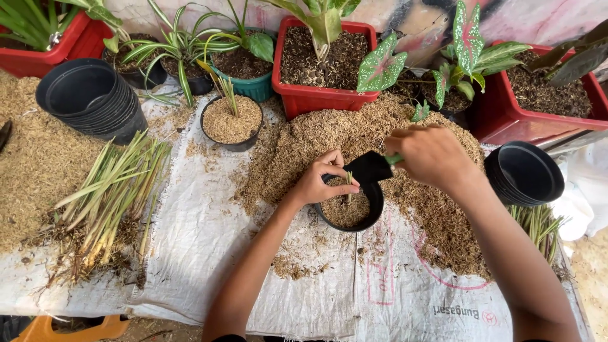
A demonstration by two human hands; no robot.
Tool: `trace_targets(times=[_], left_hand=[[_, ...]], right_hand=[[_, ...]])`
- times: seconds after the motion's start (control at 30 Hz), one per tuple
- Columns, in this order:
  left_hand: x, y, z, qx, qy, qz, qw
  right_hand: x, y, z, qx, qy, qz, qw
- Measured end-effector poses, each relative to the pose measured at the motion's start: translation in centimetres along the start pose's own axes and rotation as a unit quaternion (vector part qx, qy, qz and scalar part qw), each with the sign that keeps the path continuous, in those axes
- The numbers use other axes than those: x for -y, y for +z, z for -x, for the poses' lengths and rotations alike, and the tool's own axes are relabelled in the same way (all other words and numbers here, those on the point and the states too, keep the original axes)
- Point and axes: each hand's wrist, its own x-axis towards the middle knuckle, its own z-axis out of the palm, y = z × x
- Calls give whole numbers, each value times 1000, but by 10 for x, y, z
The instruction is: The person fills a black plastic pot with a loose, fibrous growing medium using a small green trowel. They then place a plant cutting into the pot and continue to add more medium around the base, patting it down to secure the plant.
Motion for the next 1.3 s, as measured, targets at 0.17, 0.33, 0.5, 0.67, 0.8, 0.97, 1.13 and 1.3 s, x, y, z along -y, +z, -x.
trace_targets(times=[0.17, 0.33, 0.5, 0.67, 0.8, 0.97, 1.13, 1.3], left_hand=[[-2, -2, -2, 1, 7, -3, 1000], [-2, 1, -1, -1, 2, -1, 1000], [-3, 1, -1, -7, 5, 11, 1000], [-11, 0, -3, -3, 3, 24, 1000], [-4, 1, 0, 5, 0, 20, 1000], [2, 1, 2, 4, -4, 24, 1000], [2, 2, 1, 6, -10, 24, 1000], [-6, 1, -1, 8, -21, 27, 999]], right_hand=[[-1, -18, 2, 3, -41, -69, 997], [-6, -5, 0, -39, -39, -42, 998], [-13, -8, 10, -39, -43, -83, 995], [-5, 4, 1, -43, -49, -84, 994], [-8, 1, 23, -14, 16, -69, 997], [4, 19, 39, 26, 37, -87, 995], [11, 35, 50, 16, 61, -97, 993], [7, 15, 65, -24, 79, -150, 985]])
